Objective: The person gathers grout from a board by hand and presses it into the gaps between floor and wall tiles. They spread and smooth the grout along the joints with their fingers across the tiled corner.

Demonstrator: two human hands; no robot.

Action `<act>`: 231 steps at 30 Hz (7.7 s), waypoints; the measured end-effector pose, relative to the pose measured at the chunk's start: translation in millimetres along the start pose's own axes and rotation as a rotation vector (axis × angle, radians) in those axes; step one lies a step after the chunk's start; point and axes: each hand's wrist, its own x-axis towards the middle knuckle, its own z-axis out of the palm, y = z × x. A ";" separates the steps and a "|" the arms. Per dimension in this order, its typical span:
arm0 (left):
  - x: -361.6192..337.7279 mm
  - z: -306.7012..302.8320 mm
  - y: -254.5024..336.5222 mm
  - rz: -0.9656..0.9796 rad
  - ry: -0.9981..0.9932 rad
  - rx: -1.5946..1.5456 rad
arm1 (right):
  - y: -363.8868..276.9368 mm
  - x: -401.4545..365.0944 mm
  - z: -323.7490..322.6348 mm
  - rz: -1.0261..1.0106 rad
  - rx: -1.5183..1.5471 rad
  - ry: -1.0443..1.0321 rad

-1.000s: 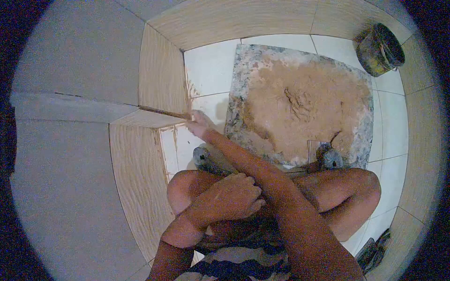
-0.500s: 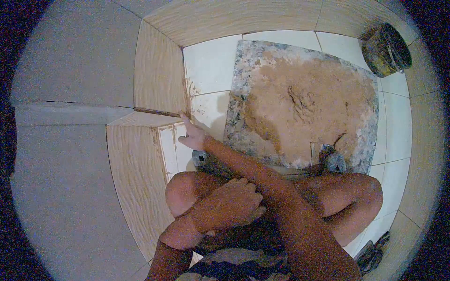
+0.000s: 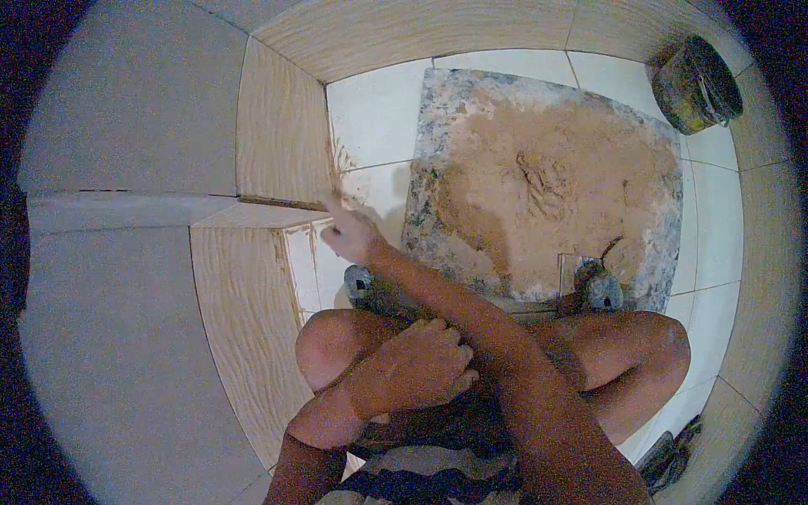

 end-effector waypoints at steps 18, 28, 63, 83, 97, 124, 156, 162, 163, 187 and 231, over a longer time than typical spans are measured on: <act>7.9 6.0 -1.1 0.032 0.142 0.043 | 47.4 10.2 15.9 -0.007 -0.154 -0.009; 6.4 -0.2 1.3 0.055 0.131 0.011 | -4.9 3.3 18.5 -0.162 0.290 -0.164; 13.5 -5.1 3.9 -0.036 0.124 0.113 | 21.8 14.4 1.8 0.077 -0.461 -0.365; 14.0 1.3 5.8 0.015 0.105 0.086 | 35.0 4.1 32.2 0.007 0.373 -0.225; 13.9 -1.5 8.6 0.046 0.117 0.055 | -43.1 -5.4 -7.4 -0.182 -0.170 -0.254; -12.6 2.2 2.7 0.128 0.115 0.005 | 61.7 88.3 -23.1 -0.042 -0.530 -0.616; -21.2 12.7 -9.1 0.095 0.318 -0.064 | 30.0 83.1 -51.0 -0.021 -0.621 -0.165; -25.1 13.1 -12.7 0.132 0.338 -0.030 | 51.1 88.5 -56.9 -0.055 -0.332 -0.260; -26.9 10.9 -13.7 0.133 0.343 -0.032 | 59.3 91.7 -58.6 -0.109 -0.270 -0.127; -33.1 15.5 -14.2 0.234 0.282 0.020 | -11.6 -124.1 -183.5 0.460 -0.681 0.138; -76.2 -29.2 -10.2 0.349 0.269 0.011 | -4.5 75.4 -125.9 0.005 -0.528 0.151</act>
